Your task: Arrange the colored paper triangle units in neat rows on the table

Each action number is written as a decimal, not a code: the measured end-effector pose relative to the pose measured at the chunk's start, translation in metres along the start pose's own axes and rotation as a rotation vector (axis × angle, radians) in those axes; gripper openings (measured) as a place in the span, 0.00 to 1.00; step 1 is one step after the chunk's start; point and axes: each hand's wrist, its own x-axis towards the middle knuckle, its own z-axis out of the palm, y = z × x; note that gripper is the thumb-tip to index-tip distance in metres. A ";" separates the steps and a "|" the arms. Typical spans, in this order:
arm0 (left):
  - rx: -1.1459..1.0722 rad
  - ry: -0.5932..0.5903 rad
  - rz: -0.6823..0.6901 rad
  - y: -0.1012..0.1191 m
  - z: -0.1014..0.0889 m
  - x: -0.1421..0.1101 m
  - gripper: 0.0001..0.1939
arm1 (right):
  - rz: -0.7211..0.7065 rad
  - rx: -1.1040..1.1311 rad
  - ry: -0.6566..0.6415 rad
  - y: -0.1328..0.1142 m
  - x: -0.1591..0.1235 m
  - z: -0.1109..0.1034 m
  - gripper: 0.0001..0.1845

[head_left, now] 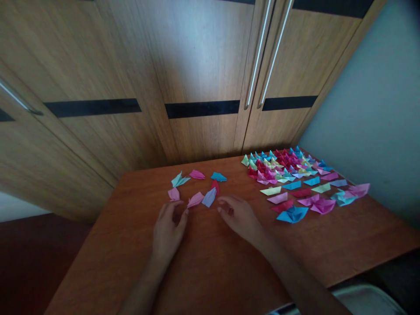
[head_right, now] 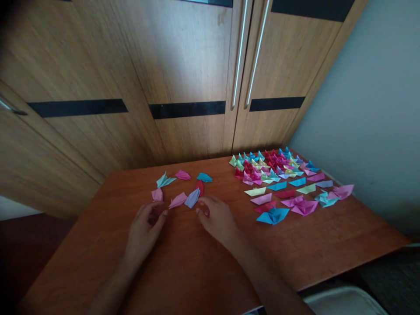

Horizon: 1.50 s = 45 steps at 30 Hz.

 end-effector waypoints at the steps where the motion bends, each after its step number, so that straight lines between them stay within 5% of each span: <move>1: 0.042 -0.006 0.031 -0.001 0.002 0.001 0.14 | 0.027 -0.025 -0.006 0.004 0.006 0.009 0.12; 8: 0.151 -0.071 0.183 0.007 0.018 0.001 0.16 | 0.163 -0.195 0.012 0.019 0.033 0.031 0.27; 18: 0.181 -0.212 0.407 0.018 0.034 -0.008 0.14 | 0.069 -0.100 0.029 0.017 0.035 0.044 0.06; 26: 0.151 -0.230 0.421 0.017 0.033 -0.011 0.14 | 0.076 -0.088 0.091 0.021 0.028 0.039 0.12; 40: 0.143 -0.227 0.385 0.015 0.034 -0.010 0.09 | -0.058 0.057 0.037 0.015 0.008 0.039 0.06; 45: 0.105 -0.240 0.367 0.017 0.033 -0.010 0.09 | -0.053 0.068 0.018 0.013 0.009 0.039 0.11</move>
